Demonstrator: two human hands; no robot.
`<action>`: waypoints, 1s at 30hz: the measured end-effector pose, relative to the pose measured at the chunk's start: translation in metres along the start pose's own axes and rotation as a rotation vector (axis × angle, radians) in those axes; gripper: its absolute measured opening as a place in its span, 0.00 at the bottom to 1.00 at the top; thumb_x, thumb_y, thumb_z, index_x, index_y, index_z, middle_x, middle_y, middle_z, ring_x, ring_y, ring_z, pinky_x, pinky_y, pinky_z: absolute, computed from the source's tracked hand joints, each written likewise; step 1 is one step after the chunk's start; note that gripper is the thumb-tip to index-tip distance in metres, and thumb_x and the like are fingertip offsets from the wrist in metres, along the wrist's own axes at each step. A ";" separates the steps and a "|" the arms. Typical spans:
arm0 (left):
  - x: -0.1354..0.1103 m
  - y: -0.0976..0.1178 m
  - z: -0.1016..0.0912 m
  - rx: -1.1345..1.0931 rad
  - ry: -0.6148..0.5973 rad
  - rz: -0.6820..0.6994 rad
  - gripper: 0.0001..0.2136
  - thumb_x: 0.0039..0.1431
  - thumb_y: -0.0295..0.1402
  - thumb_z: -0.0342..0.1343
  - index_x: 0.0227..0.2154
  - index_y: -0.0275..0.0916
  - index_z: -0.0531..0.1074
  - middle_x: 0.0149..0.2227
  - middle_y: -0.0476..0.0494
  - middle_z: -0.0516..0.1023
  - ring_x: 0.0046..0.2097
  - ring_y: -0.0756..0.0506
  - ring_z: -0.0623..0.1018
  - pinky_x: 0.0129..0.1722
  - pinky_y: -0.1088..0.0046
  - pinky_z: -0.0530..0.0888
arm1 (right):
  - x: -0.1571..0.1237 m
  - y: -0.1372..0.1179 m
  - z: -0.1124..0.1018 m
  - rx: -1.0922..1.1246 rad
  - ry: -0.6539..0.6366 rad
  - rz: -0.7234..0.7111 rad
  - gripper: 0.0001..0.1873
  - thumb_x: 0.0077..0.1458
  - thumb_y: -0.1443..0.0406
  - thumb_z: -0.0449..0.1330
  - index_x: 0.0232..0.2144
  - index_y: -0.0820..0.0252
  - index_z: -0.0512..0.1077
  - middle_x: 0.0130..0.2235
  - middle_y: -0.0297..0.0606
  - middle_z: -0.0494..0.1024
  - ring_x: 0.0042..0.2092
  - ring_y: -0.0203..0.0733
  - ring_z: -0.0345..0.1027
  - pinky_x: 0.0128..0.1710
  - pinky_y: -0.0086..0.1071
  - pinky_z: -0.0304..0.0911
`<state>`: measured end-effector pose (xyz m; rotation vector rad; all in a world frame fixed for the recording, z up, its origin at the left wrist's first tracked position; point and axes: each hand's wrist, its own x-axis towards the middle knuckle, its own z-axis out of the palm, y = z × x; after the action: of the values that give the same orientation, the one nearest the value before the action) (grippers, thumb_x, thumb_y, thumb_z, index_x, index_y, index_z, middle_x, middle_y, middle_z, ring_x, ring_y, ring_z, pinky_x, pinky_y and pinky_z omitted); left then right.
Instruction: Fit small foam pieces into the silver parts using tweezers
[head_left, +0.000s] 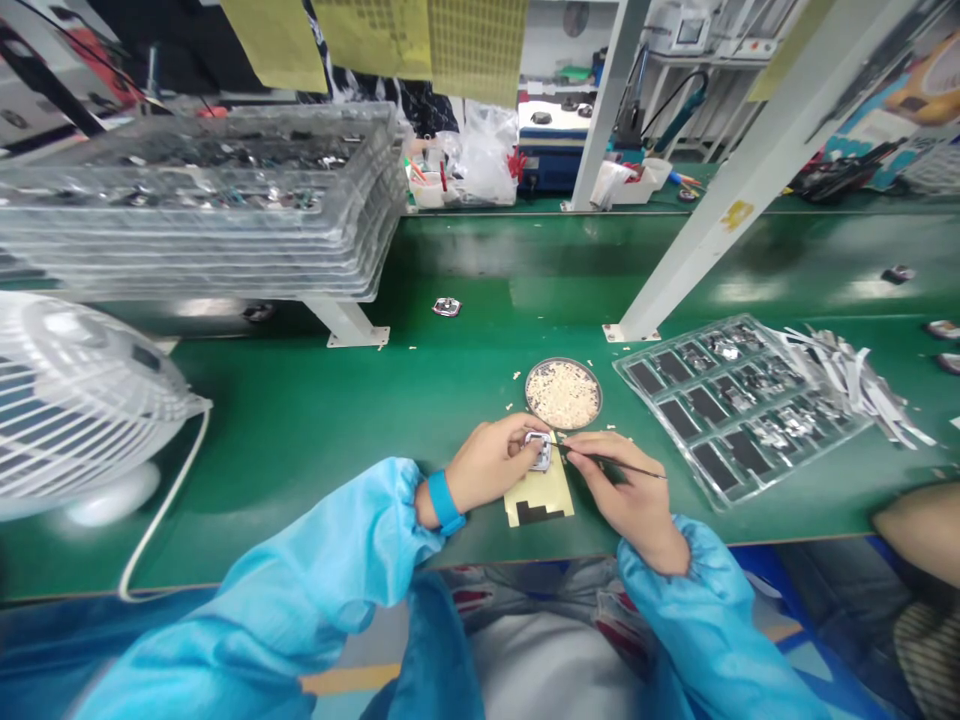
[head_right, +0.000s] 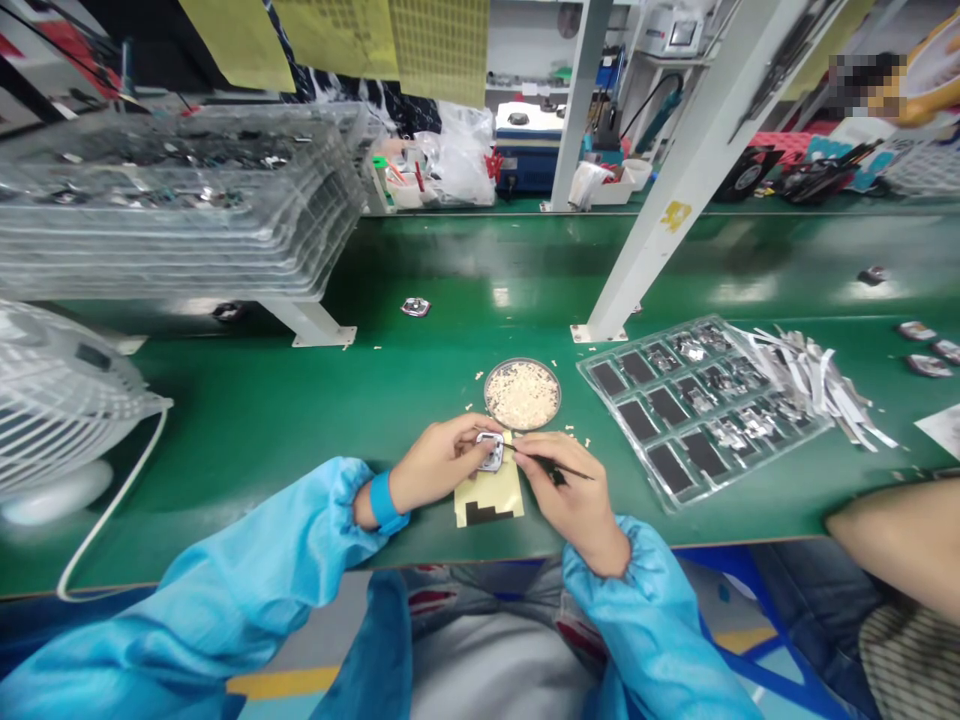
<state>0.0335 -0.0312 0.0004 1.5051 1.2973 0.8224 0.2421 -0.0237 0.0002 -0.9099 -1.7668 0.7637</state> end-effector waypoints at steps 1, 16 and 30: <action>0.000 0.000 0.000 0.005 -0.001 0.000 0.11 0.63 0.35 0.54 0.46 0.42 0.73 0.34 0.48 0.80 0.31 0.48 0.78 0.29 0.76 0.73 | -0.001 0.000 0.000 0.002 -0.001 -0.002 0.08 0.58 0.70 0.63 0.39 0.52 0.77 0.41 0.38 0.81 0.44 0.46 0.75 0.48 0.43 0.70; -0.003 -0.001 -0.003 -0.053 -0.019 -0.007 0.17 0.66 0.41 0.53 0.53 0.42 0.75 0.38 0.45 0.81 0.32 0.47 0.79 0.31 0.75 0.75 | -0.003 0.002 -0.004 0.006 -0.029 0.076 0.04 0.59 0.67 0.64 0.38 0.55 0.77 0.38 0.39 0.81 0.42 0.45 0.75 0.45 0.39 0.70; -0.001 0.016 -0.010 -0.323 0.014 -0.031 0.16 0.63 0.39 0.56 0.47 0.32 0.75 0.34 0.42 0.79 0.30 0.50 0.75 0.28 0.78 0.73 | -0.008 -0.005 -0.041 0.575 -0.212 0.275 0.08 0.65 0.60 0.57 0.35 0.57 0.70 0.38 0.40 0.79 0.40 0.43 0.74 0.42 0.38 0.69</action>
<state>0.0293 -0.0299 0.0186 1.2226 1.1324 0.9720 0.2813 -0.0295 0.0142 -0.6969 -1.4781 1.4998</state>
